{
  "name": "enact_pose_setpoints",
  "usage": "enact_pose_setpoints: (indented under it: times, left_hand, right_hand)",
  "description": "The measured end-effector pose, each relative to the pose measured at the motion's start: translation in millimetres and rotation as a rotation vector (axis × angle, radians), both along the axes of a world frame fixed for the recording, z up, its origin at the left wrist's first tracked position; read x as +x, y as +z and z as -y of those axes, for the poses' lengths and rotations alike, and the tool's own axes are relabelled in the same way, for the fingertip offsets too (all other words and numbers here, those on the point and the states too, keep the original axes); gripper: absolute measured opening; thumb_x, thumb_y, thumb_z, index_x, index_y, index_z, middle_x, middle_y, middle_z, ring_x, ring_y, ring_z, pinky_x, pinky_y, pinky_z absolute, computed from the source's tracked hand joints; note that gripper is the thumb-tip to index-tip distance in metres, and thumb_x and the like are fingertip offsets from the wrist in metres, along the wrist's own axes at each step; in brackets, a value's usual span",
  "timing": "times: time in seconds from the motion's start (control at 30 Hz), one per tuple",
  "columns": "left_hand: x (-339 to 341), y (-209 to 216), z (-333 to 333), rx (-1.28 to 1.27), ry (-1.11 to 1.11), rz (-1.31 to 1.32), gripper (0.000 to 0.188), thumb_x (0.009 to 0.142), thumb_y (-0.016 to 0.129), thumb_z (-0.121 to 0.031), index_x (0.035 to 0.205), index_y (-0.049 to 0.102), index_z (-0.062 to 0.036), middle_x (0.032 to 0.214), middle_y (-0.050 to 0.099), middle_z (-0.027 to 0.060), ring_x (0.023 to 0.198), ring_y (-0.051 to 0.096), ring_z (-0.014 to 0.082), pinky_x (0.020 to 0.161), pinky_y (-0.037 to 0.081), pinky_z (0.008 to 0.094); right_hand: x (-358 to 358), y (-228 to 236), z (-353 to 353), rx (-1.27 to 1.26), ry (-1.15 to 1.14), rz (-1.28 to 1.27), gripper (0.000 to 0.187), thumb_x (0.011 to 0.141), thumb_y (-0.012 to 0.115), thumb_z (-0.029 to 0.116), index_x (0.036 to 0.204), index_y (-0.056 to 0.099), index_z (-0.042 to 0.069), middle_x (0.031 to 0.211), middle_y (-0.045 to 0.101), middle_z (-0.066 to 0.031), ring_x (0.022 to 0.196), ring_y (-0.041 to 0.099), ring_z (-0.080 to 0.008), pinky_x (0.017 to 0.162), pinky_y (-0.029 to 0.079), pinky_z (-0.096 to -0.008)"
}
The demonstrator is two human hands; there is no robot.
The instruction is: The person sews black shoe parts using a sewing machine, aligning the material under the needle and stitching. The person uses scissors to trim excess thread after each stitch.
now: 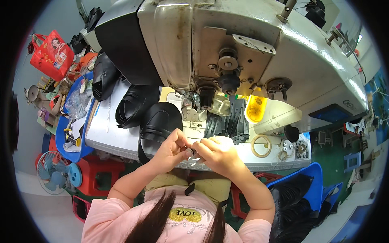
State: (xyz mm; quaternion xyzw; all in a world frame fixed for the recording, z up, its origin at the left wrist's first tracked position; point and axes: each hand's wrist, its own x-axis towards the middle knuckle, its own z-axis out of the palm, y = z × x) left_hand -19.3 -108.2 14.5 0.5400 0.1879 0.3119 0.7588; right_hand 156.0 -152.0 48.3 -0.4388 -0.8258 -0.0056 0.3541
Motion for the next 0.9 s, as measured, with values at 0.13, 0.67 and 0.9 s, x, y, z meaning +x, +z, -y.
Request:
enact_pose_setpoints:
  times: [0.13, 0.67, 0.9]
  left_hand:
    - [-1.7, 9.4, -8.3, 0.039, -0.143, 0.005, 0.029, 0.078, 0.057, 0.001, 0.102, 0.042, -0.0053, 0.081, 0.046, -0.0014, 0.073, 0.043, 0.0052, 0.068, 0.037, 0.0198]
    - [0.0, 7.6, -24.9, -0.006, -0.183, -0.102, 0.018, 0.077, 0.058, 0.001, 0.095, 0.059, 0.0018, 0.081, 0.060, 0.0077, 0.067, 0.058, 0.0145, 0.060, 0.047, 0.0241]
    - [36.5, 31.3, -68.2, 1.833, 0.820, -0.447, 0.023, 0.066, 0.060, -0.004, 0.089, 0.060, 0.0003, 0.080, 0.060, 0.0061, 0.066, 0.054, 0.0165, 0.057, 0.043, 0.0262]
  right_hand:
    - [12.1, -13.9, -5.6, -0.128, 0.006, -0.112, 0.021, 0.063, 0.063, 0.002, 0.081, 0.054, 0.007, 0.059, 0.054, -0.0049, 0.051, 0.055, -0.0213, 0.048, 0.044, -0.0300]
    - [26.0, -2.5, 20.3, -0.067, -0.289, 0.190, 0.019, 0.070, 0.066, 0.016, 0.080, 0.053, 0.007, 0.067, 0.051, -0.0054, 0.054, 0.054, -0.0212, 0.048, 0.041, -0.0312]
    - [10.3, -31.7, 0.5, -0.244, -0.289, -0.116, 0.030, 0.069, 0.070, 0.021, 0.088, 0.053, 0.005, 0.071, 0.057, -0.0072, 0.059, 0.060, -0.0210, 0.049, 0.047, -0.0305]
